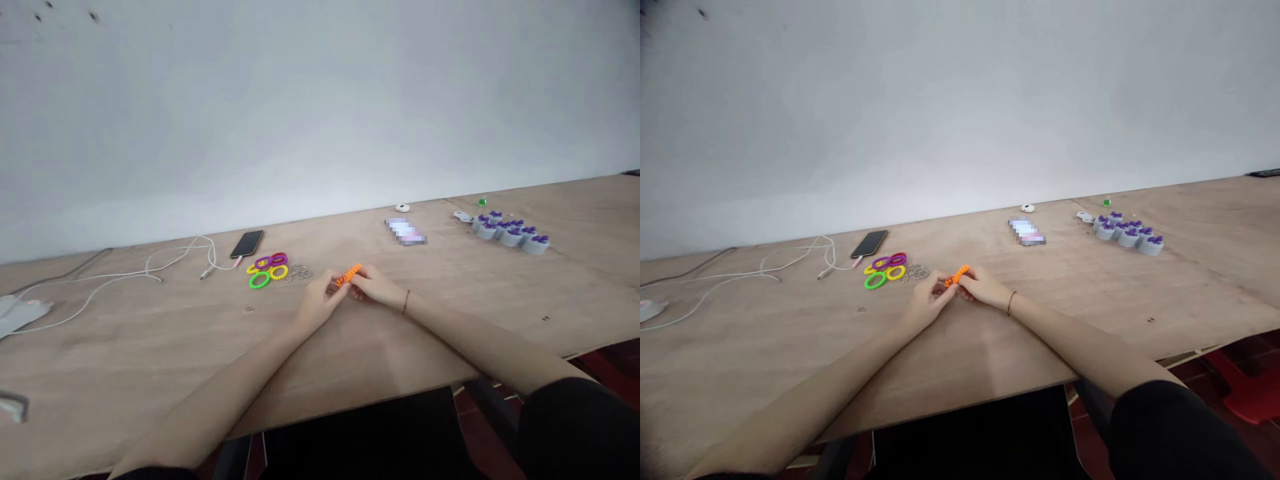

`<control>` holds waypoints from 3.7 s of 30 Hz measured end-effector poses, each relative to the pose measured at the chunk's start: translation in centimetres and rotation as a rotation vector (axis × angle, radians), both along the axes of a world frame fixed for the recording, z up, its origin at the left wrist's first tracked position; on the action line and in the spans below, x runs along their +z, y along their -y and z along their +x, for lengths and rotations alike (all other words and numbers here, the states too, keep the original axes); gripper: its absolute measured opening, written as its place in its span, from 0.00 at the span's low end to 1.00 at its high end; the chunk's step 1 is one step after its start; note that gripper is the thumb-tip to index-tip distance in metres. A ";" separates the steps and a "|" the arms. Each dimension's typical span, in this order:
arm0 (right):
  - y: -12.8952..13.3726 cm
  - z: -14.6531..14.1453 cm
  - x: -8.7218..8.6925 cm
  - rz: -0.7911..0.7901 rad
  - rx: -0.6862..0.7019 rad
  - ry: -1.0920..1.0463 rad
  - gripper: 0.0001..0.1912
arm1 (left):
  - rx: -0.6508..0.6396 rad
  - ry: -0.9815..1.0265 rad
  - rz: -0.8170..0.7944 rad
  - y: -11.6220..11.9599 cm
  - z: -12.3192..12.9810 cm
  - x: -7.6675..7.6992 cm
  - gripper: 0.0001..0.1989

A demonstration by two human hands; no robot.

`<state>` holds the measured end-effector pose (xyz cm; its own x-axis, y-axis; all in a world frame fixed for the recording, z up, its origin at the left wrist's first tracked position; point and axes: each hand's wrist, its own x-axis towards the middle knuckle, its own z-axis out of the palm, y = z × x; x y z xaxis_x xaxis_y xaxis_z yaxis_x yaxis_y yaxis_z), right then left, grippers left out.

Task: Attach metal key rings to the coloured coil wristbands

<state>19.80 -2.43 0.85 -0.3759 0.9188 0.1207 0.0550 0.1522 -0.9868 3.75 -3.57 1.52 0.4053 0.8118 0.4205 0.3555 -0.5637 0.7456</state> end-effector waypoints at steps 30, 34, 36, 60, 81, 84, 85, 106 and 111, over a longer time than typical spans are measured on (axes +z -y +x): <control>0.2 0.4 0.1 0.368 -0.289 0.174 0.04 | -0.071 0.109 -0.120 -1.3 -0.3 -0.8 0.14; 0.5 0.8 0.0 0.568 -0.458 0.399 0.04 | -0.157 0.273 -0.470 -1.9 -0.6 -0.3 0.22; 0.6 0.8 -0.1 0.635 -0.421 0.495 0.05 | -0.158 0.366 -0.632 -2.0 -0.5 -0.2 0.23; 0.8 0.2 -0.1 0.779 -0.312 0.484 0.08 | -0.157 0.304 -0.644 -1.7 -0.1 -0.8 0.14; 0.9 -0.7 -0.4 0.566 -0.360 0.217 0.08 | 0.029 0.531 -0.523 -1.9 0.4 -1.3 0.14; 0.8 -0.8 -0.4 0.516 -0.357 0.179 0.09 | 0.048 0.505 -0.441 -2.0 0.2 -1.2 0.15; 0.7 -0.8 -0.4 0.503 -0.355 0.168 0.09 | 0.042 0.497 -0.429 -2.0 0.2 -1.2 0.16; -0.2 0.2 0.1 0.114 -0.190 -0.047 0.13 | -0.012 0.276 -0.343 -1.8 0.2 -1.2 0.15; -0.1 0.4 0.4 -0.060 -0.097 -0.193 0.13 | -0.019 0.278 -0.378 -1.8 0.0 -1.1 0.20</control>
